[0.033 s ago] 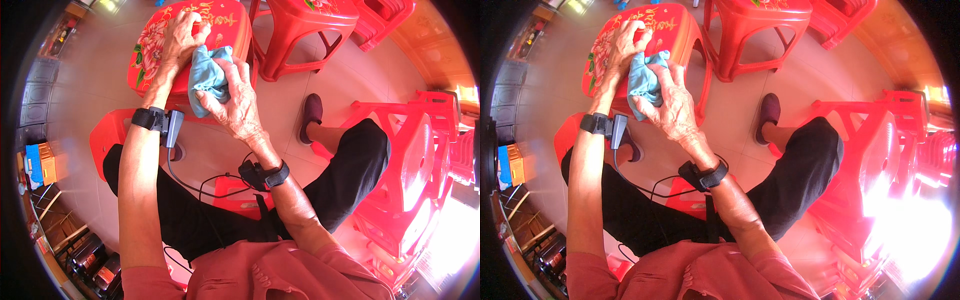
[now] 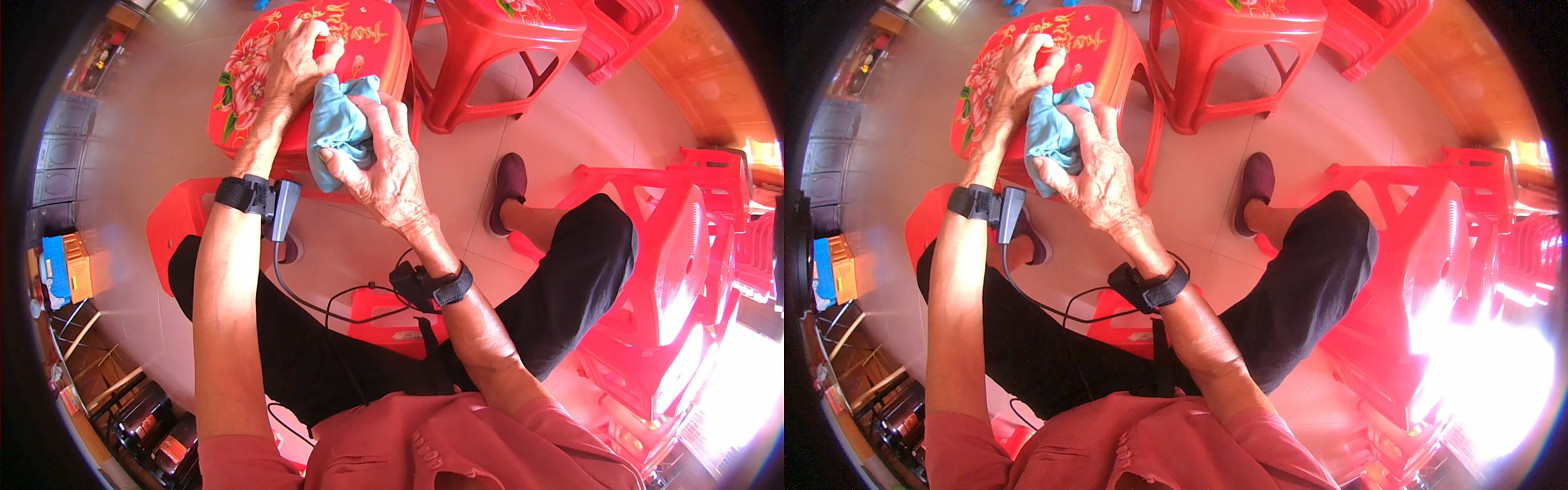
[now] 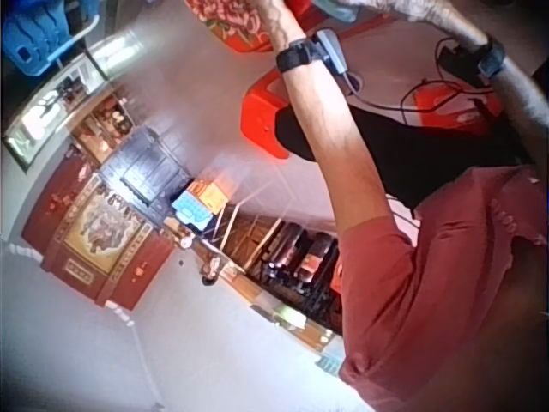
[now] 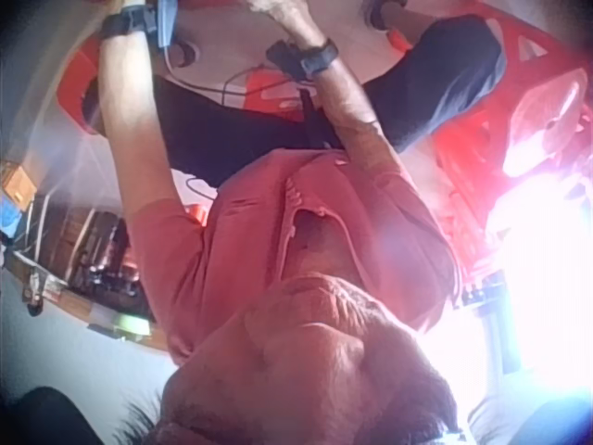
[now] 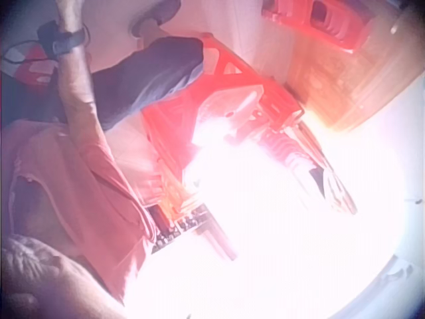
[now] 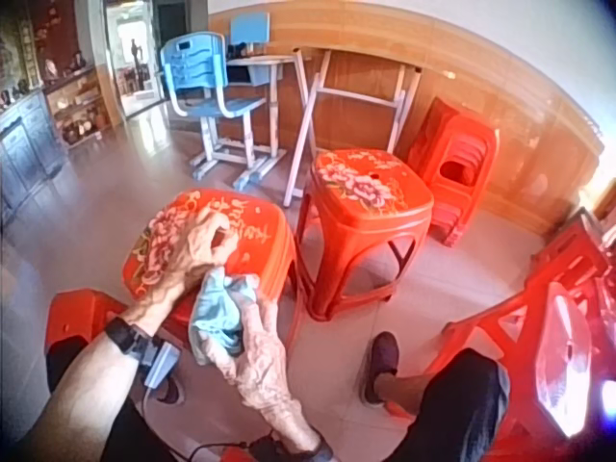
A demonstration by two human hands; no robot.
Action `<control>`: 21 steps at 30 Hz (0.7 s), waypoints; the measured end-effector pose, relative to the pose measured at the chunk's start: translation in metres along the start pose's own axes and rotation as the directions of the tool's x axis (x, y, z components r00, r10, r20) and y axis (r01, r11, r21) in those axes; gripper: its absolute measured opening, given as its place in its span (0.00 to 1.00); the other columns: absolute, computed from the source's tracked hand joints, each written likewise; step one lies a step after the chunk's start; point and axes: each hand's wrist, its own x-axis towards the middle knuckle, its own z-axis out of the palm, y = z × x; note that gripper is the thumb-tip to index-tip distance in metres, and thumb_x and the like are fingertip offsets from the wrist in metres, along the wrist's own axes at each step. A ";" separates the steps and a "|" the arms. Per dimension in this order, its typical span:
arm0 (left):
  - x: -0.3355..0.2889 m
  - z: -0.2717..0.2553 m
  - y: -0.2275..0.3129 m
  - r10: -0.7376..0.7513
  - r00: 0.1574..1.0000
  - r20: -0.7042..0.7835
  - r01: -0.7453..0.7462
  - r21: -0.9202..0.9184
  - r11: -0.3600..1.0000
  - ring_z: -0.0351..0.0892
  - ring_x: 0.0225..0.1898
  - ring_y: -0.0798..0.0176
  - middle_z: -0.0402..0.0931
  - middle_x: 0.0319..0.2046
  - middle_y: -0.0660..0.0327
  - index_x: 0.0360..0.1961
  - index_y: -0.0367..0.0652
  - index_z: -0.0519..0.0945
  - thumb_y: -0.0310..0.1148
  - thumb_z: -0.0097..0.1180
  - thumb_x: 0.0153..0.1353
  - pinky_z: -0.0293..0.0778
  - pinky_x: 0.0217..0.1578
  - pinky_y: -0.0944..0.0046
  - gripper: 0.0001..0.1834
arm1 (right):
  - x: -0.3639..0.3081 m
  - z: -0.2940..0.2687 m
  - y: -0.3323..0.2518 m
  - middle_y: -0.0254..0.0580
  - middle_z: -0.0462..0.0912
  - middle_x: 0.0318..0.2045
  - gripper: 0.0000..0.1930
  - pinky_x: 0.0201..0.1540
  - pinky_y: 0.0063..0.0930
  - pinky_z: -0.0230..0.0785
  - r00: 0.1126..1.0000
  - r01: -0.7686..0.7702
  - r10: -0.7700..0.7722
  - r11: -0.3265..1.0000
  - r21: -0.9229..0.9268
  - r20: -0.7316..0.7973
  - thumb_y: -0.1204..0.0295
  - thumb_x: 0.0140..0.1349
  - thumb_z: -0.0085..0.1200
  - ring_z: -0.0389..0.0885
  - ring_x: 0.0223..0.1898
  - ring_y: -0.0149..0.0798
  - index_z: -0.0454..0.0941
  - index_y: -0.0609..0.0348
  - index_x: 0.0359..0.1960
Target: Wiping and cleaning red plastic stools with a cloth.
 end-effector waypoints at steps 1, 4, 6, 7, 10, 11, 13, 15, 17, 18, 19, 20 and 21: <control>0.000 0.000 0.000 0.001 1.000 0.005 -0.001 0.004 1.000 0.71 0.42 0.43 0.73 0.39 0.51 0.35 0.43 0.74 0.43 0.55 0.57 0.67 0.44 0.46 0.14 | 0.000 0.000 0.000 0.57 0.63 0.56 0.35 0.48 0.45 0.73 1.000 -0.002 0.002 1.000 0.007 0.002 0.59 0.47 0.65 0.74 0.50 0.60 0.65 0.53 0.58; 0.000 -0.001 -0.001 0.002 1.000 0.010 -0.002 0.009 1.000 0.71 0.42 0.43 0.73 0.39 0.51 0.35 0.42 0.74 0.43 0.55 0.57 0.67 0.44 0.46 0.14 | 0.000 0.000 0.000 0.57 0.64 0.56 0.35 0.48 0.46 0.73 1.000 -0.003 0.003 1.000 0.013 0.005 0.59 0.47 0.65 0.74 0.50 0.60 0.65 0.53 0.57; 0.000 -0.001 0.000 0.004 1.000 0.009 -0.004 0.007 1.000 0.71 0.42 0.43 0.73 0.39 0.51 0.34 0.42 0.74 0.43 0.55 0.57 0.67 0.44 0.46 0.14 | 0.000 0.000 0.000 0.57 0.64 0.56 0.35 0.48 0.46 0.73 1.000 -0.002 0.002 1.000 0.011 0.005 0.59 0.47 0.64 0.74 0.50 0.60 0.65 0.53 0.57; 0.000 -0.001 0.001 -0.003 1.000 0.011 0.003 0.008 1.000 0.71 0.42 0.43 0.73 0.39 0.51 0.34 0.42 0.74 0.43 0.55 0.57 0.67 0.44 0.46 0.14 | 0.000 -0.001 0.000 0.57 0.64 0.56 0.35 0.48 0.46 0.73 1.000 -0.007 0.007 1.000 0.013 0.008 0.59 0.47 0.64 0.74 0.50 0.60 0.65 0.53 0.57; 0.000 0.000 0.001 -0.002 1.000 0.004 0.002 0.003 1.000 0.71 0.42 0.43 0.73 0.39 0.51 0.34 0.43 0.74 0.43 0.55 0.57 0.67 0.44 0.45 0.14 | 0.000 -0.001 0.001 0.57 0.64 0.56 0.35 0.49 0.45 0.73 1.000 -0.005 0.005 1.000 0.006 0.007 0.58 0.48 0.64 0.74 0.50 0.60 0.65 0.52 0.57; 0.000 0.000 0.000 0.006 1.000 -0.003 -0.006 -0.003 1.000 0.71 0.42 0.43 0.73 0.39 0.52 0.34 0.43 0.74 0.43 0.55 0.57 0.67 0.45 0.45 0.14 | 0.000 -0.001 0.001 0.56 0.64 0.56 0.35 0.49 0.45 0.73 1.000 0.000 0.000 1.000 -0.004 0.005 0.58 0.48 0.64 0.74 0.50 0.60 0.65 0.52 0.58; -0.001 0.000 -0.002 0.005 1.000 -0.008 -0.005 -0.006 1.000 0.71 0.42 0.43 0.73 0.39 0.52 0.34 0.43 0.74 0.43 0.55 0.57 0.67 0.45 0.44 0.14 | 0.000 -0.001 -0.001 0.56 0.64 0.56 0.35 0.49 0.45 0.73 1.000 -0.002 0.002 1.000 0.004 0.011 0.58 0.48 0.64 0.74 0.50 0.59 0.65 0.52 0.58; -0.001 -0.001 -0.001 0.003 1.000 -0.014 -0.003 -0.012 1.000 0.71 0.43 0.44 0.73 0.39 0.52 0.34 0.43 0.73 0.43 0.55 0.57 0.66 0.45 0.44 0.14 | 0.000 -0.001 0.000 0.56 0.64 0.56 0.35 0.49 0.45 0.73 1.000 -0.006 0.006 1.000 0.009 0.018 0.58 0.48 0.64 0.74 0.50 0.59 0.65 0.52 0.58; -0.001 -0.001 0.004 -0.002 1.000 0.023 0.001 0.062 0.998 0.74 0.43 0.49 0.75 0.38 0.51 0.39 0.40 0.75 0.42 0.53 0.59 0.66 0.47 0.50 0.16 | 0.000 -0.002 0.003 0.56 0.64 0.56 0.35 0.49 0.45 0.73 1.000 0.012 -0.012 1.000 0.000 0.007 0.58 0.48 0.64 0.74 0.50 0.59 0.65 0.52 0.58; -0.001 -0.002 0.003 -0.002 1.000 0.023 0.001 0.063 0.998 0.74 0.43 0.49 0.75 0.38 0.51 0.39 0.40 0.75 0.42 0.53 0.59 0.66 0.47 0.50 0.16 | 0.000 -0.001 0.003 0.56 0.64 0.56 0.35 0.49 0.45 0.73 1.000 0.013 -0.013 1.000 0.000 0.008 0.58 0.48 0.64 0.74 0.50 0.59 0.65 0.52 0.58; -0.001 -0.003 0.003 -0.008 1.000 0.023 0.007 0.048 0.999 0.73 0.43 0.48 0.75 0.38 0.52 0.38 0.40 0.75 0.42 0.53 0.59 0.66 0.47 0.49 0.16 | 0.000 -0.001 0.002 0.56 0.63 0.57 0.35 0.49 0.45 0.73 1.000 0.005 -0.005 1.000 0.009 0.014 0.58 0.48 0.64 0.74 0.50 0.59 0.65 0.52 0.58; -0.001 -0.003 0.003 -0.013 1.000 0.024 0.013 0.033 0.999 0.72 0.44 0.47 0.74 0.39 0.52 0.37 0.41 0.74 0.43 0.54 0.59 0.66 0.46 0.48 0.15 | 0.001 -0.001 0.001 0.56 0.63 0.57 0.35 0.49 0.45 0.73 1.000 -0.004 0.004 1.000 0.017 0.020 0.57 0.48 0.64 0.74 0.50 0.60 0.65 0.52 0.58; 0.000 -0.004 0.003 -0.019 1.000 0.024 0.019 0.019 1.000 0.72 0.44 0.46 0.74 0.39 0.52 0.36 0.42 0.74 0.43 0.54 0.58 0.66 0.46 0.47 0.15 | 0.001 -0.002 0.000 0.56 0.63 0.57 0.35 0.49 0.45 0.73 1.000 -0.003 0.003 1.000 0.017 0.021 0.57 0.48 0.64 0.74 0.50 0.60 0.65 0.52 0.58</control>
